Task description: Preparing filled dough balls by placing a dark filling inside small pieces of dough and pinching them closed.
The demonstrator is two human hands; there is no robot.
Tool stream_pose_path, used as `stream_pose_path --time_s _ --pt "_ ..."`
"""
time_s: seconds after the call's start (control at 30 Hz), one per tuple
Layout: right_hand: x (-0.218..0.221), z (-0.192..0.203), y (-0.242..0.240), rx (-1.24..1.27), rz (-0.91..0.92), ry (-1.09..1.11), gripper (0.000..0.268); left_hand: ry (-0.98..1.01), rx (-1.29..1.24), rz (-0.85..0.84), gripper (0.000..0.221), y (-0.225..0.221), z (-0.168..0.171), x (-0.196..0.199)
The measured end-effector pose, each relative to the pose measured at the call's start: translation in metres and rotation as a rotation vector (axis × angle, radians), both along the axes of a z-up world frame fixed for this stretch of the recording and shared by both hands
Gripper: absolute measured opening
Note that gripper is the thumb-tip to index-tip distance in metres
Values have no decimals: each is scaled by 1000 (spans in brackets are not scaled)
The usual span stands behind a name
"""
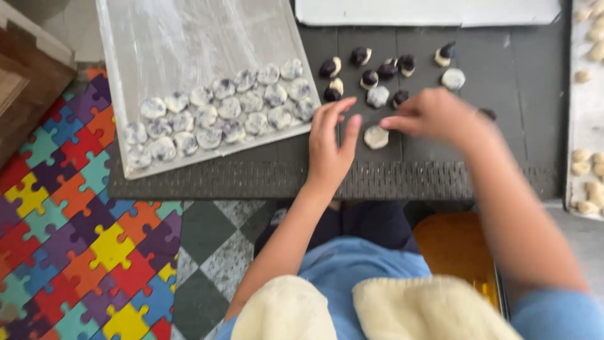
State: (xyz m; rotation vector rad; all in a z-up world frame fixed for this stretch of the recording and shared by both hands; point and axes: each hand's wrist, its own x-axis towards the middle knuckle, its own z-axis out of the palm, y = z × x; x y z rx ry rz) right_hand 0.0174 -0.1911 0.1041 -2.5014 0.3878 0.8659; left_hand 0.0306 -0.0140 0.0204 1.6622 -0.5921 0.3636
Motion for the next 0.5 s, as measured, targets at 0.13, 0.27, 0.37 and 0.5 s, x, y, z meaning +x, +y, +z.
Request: stream_pose_path --time_s 0.13,0.27,0.37,0.5 --pt "-32 -55 18 -111 376 -858 22 33 -66 4 24 1 -1 -1" --pt "-44 -81 21 -297 406 -963 25 43 -52 -5 22 3 5 -2" --pt "-46 -91 13 -168 299 -925 20 74 -28 2 21 3 4 0" --pt "-64 13 6 -53 253 -783 14 112 -20 1 21 2 9 1"
